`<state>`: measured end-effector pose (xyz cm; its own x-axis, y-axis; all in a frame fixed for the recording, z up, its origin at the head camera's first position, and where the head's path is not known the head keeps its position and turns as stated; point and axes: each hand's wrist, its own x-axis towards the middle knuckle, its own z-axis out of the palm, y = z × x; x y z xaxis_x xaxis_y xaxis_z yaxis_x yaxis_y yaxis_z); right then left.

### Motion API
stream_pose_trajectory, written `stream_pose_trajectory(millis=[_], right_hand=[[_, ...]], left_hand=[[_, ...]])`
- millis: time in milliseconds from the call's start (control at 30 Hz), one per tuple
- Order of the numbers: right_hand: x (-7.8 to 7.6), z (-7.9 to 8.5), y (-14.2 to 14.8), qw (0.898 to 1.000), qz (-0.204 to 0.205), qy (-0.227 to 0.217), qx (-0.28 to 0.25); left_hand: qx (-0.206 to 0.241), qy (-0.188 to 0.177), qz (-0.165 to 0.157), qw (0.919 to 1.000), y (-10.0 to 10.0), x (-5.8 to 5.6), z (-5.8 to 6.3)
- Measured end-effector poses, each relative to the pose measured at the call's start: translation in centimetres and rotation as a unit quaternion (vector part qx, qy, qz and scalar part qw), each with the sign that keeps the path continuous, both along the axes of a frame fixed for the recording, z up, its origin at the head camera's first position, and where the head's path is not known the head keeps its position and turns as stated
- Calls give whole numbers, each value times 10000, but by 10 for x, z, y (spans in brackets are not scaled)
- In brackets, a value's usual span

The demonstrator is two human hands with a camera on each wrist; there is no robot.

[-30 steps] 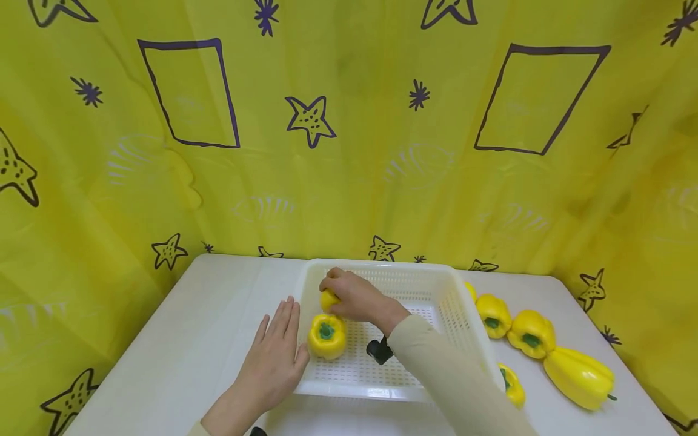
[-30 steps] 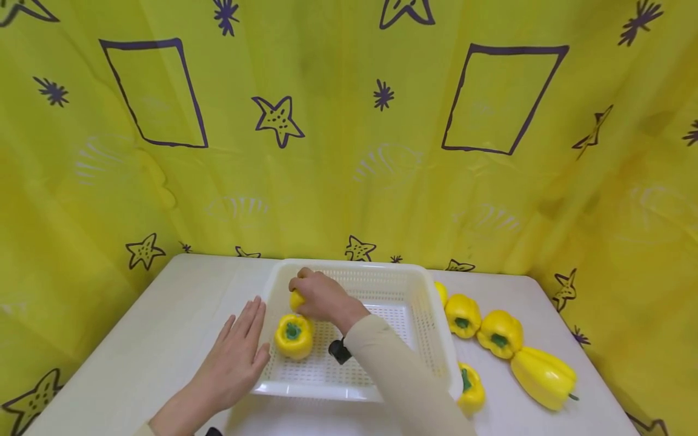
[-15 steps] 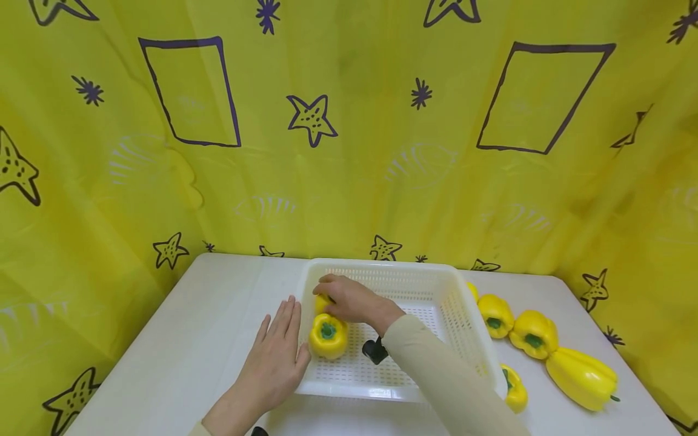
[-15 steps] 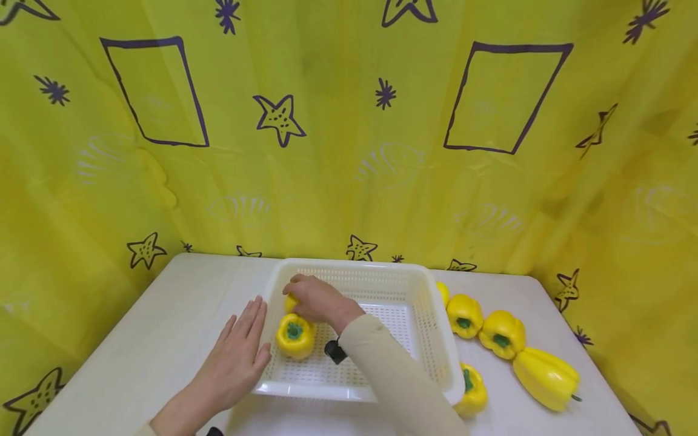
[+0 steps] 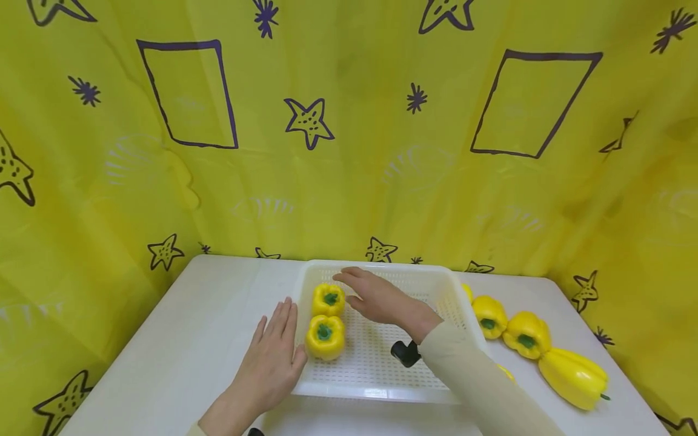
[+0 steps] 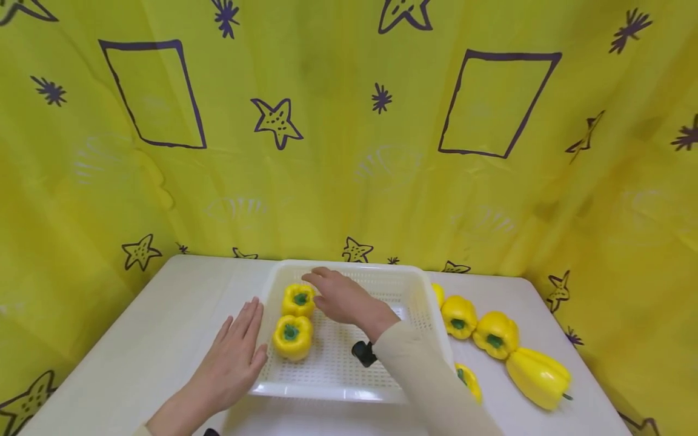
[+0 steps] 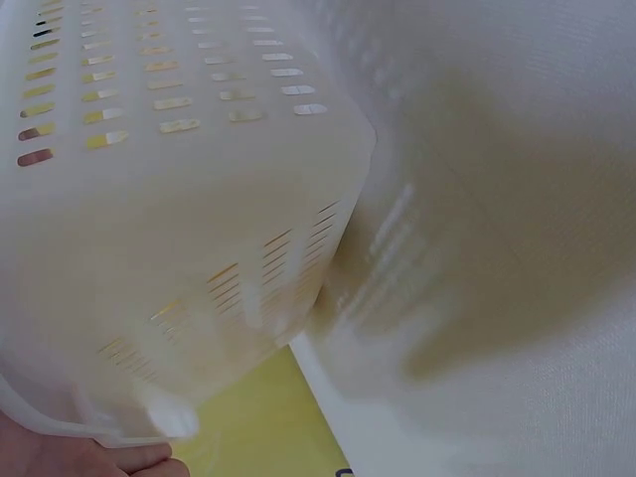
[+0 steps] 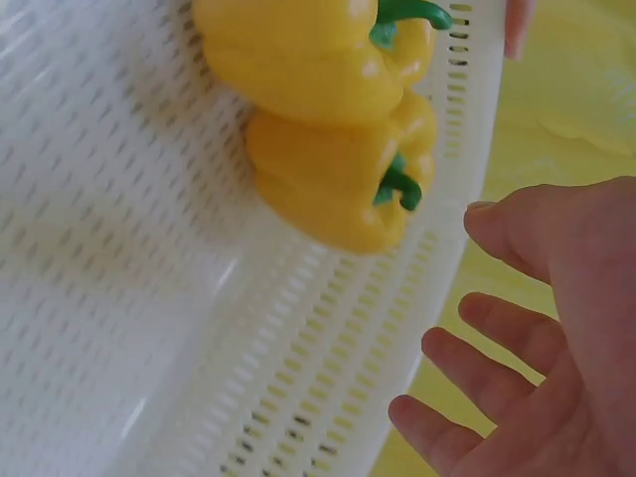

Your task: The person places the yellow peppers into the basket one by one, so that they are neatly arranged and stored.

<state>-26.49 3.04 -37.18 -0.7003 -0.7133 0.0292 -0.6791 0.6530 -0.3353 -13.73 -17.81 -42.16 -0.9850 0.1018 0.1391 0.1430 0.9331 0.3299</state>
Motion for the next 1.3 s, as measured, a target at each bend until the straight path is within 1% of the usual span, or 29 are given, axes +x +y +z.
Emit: stream_pose_trajectory(millis=[167, 367, 467, 633, 700, 833, 1033, 1200, 1300], right_hand=[[6, 5, 21, 9996, 42, 232, -161], [16, 11, 39, 9979, -64, 494, -418], [20, 13, 48, 9969, -155, 630, -450], [26, 11, 67, 9943, -361, 931, -366], [27, 10, 75, 9923, -370, 1124, -368], [30, 9, 90, 9890, -385, 1349, -467], [39, 12, 114, 9864, -646, 1405, -566], [44, 15, 132, 9825, -754, 1601, -578], [47, 15, 143, 9816, -866, 1620, -516]], left_hand=[[26, -29, 36, 10000, -3, 2, -2], [65, -73, 37, 9999, -5, 4, -3], [64, -79, 60, 9999, -6, 4, -4], [59, -63, 22, 10000, -6, 4, -5], [61, -31, 3, 10000, -5, 3, -5], [68, -15, -6, 10000, -4, 3, -5], [78, -116, -14, 9999, -2, 2, -2], [72, 0, -26, 10000, 0, 1, 0], [70, 13, -27, 10000, 1, 0, 0]])
